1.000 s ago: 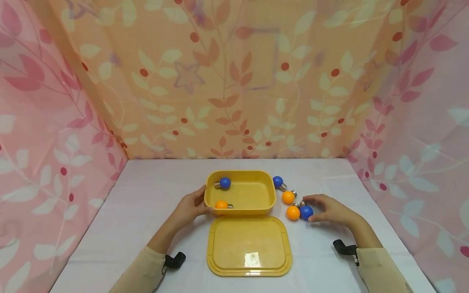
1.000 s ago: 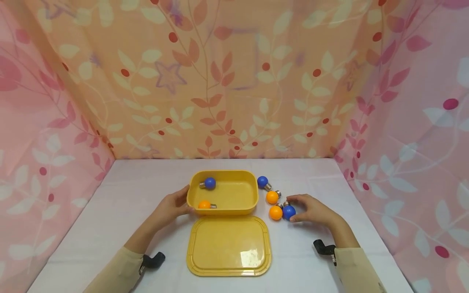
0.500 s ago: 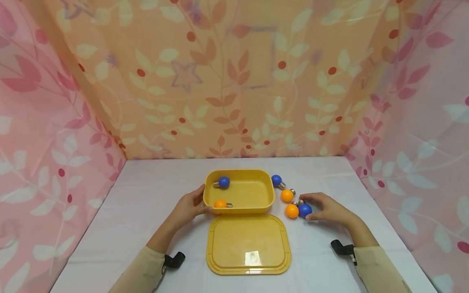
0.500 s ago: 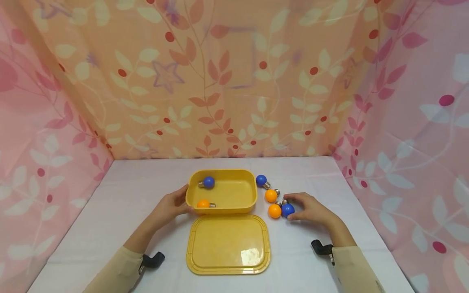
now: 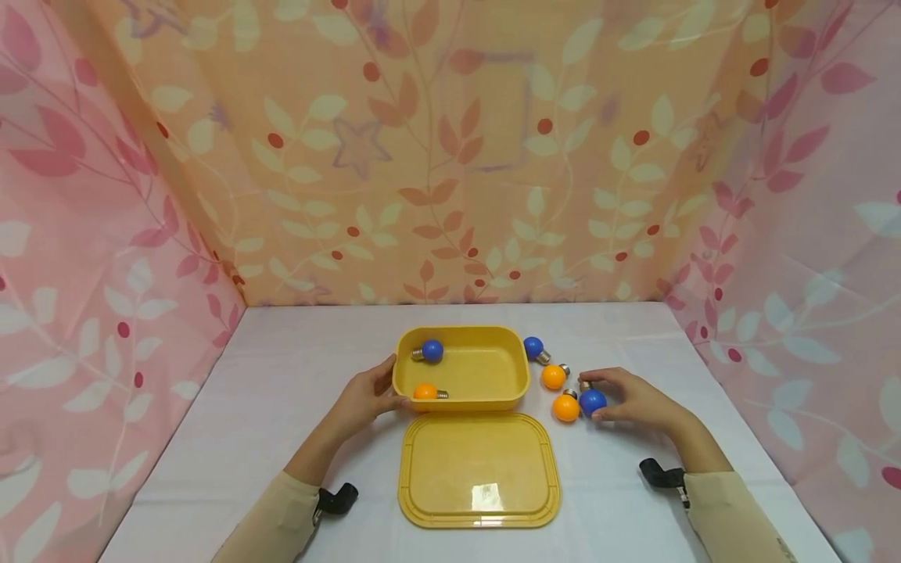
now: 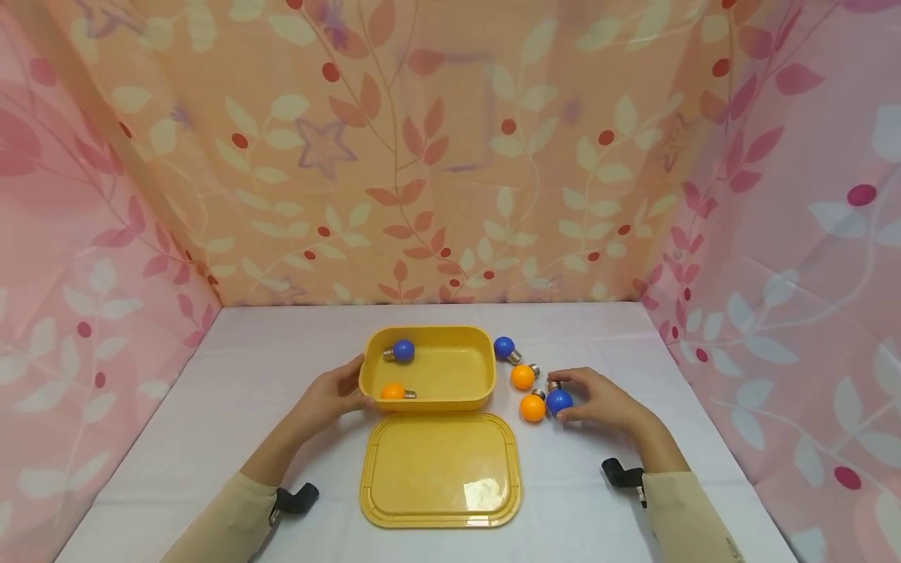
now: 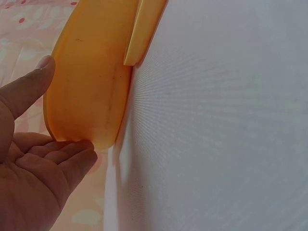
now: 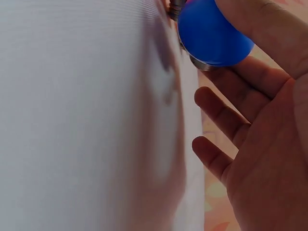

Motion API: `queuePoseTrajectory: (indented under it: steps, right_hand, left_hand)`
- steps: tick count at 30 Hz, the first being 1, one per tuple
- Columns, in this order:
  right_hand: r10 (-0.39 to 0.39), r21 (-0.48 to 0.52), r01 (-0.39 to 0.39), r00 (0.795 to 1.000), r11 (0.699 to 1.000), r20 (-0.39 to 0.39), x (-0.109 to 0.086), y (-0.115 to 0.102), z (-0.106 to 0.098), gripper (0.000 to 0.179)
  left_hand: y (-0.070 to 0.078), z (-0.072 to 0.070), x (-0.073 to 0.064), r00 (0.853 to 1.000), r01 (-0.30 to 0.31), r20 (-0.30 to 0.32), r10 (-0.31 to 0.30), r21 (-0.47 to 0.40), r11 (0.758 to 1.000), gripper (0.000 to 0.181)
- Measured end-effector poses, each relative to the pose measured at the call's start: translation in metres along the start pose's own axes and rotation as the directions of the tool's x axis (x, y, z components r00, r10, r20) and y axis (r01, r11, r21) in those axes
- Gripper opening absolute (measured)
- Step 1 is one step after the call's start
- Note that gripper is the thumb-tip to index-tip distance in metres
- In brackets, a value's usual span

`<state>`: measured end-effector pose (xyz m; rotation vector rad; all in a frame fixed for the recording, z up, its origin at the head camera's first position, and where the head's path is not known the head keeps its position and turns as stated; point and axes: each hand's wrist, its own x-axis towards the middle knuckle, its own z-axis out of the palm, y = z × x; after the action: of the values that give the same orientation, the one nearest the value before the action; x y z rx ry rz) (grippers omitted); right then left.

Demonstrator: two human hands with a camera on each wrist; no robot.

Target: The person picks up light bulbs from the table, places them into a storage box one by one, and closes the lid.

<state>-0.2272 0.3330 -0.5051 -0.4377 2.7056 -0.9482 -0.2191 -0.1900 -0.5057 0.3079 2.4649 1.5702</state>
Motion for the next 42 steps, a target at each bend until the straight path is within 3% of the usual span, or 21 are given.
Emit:
queuePoseTrajectory:
  steps: [9,16,22,29,42]
  right_hand:
    - [-0.053,0.013,0.054,0.997,0.998,-0.054,0.000,-0.019,-0.026,0.071]
    - [-0.141,-0.014,0.141,0.989,0.990,-0.045,0.010,-0.042,-0.042,0.071]
    - [-0.243,-0.019,0.242,0.970,0.970,-0.006,0.024,-0.065,-0.059,0.071]
    - [-0.283,-0.005,0.284,0.957,0.959,0.063,0.042,-0.098,-0.076,0.072]
    - [-0.366,-0.029,0.376,0.914,0.926,0.175,0.080,-0.143,-0.074,0.066]
  left_hand:
    - [0.001,-0.001,0.000,1.000,-0.001,0.003,0.001,-0.008,1.000,0.110]
    - [-0.001,0.001,-0.001,1.000,0.007,0.002,-0.007,-0.006,1.000,0.108]
    - [-0.001,0.001,-0.001,1.000,0.010,0.004,-0.010,-0.011,1.000,0.107]
    - [0.000,0.000,0.000,1.000,0.010,-0.001,-0.010,-0.012,1.000,0.107]
    - [0.000,0.000,0.001,1.000,0.026,-0.004,-0.026,-0.017,1.000,0.102]
